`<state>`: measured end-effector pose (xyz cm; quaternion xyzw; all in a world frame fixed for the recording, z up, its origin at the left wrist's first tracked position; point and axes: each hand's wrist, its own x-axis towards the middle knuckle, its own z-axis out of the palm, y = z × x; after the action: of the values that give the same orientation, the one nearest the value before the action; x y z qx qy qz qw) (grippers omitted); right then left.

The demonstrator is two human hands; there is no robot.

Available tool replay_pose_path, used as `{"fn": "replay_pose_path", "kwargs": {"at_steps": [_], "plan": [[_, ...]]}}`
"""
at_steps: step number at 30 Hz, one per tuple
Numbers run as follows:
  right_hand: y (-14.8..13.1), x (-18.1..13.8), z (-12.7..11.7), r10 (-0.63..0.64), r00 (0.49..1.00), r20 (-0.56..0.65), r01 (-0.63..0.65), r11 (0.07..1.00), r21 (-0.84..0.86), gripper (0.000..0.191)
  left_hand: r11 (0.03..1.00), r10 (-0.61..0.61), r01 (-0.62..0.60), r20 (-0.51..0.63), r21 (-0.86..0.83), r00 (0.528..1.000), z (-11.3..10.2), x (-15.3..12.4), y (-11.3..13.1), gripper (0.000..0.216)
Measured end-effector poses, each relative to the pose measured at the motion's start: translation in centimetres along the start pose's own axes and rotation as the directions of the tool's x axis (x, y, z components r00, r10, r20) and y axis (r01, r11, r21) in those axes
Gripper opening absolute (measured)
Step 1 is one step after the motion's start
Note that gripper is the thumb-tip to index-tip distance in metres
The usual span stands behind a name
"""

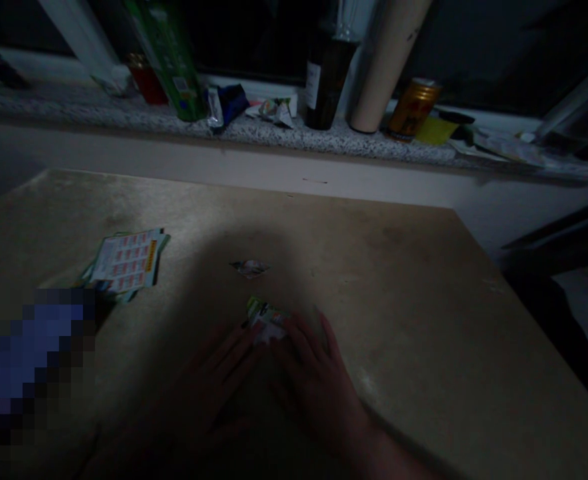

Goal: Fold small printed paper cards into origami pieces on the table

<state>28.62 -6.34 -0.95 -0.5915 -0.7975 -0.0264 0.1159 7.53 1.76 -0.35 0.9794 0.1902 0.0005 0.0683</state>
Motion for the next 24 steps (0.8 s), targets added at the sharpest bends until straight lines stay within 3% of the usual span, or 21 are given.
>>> {"fn": "replay_pose_path", "kwargs": {"at_steps": [4, 15, 24], "plan": [[0.15, 0.08, 0.17, 0.014, 0.999, -0.030, -0.014, 1.000, 0.009, 0.037, 0.999, -0.025, 0.028, -0.082, 0.030, 0.996, 0.87, -0.74, 0.59, 0.073], [-0.05, -0.28, 0.80, -0.005, 0.999, -0.048, 0.004, 1.000, -0.015, 0.041, 1.000, -0.022, 0.022, -0.021, -0.008, 1.000, 0.71, -0.57, 0.56, 0.070], [0.03, -0.06, -0.01, -0.023, 0.999, 0.024, 0.024, 0.999, -0.024, 0.044, 1.000, -0.014, 0.015, -0.046, 0.006, 0.999, 0.85, -0.69, 0.62, 0.070]]}}
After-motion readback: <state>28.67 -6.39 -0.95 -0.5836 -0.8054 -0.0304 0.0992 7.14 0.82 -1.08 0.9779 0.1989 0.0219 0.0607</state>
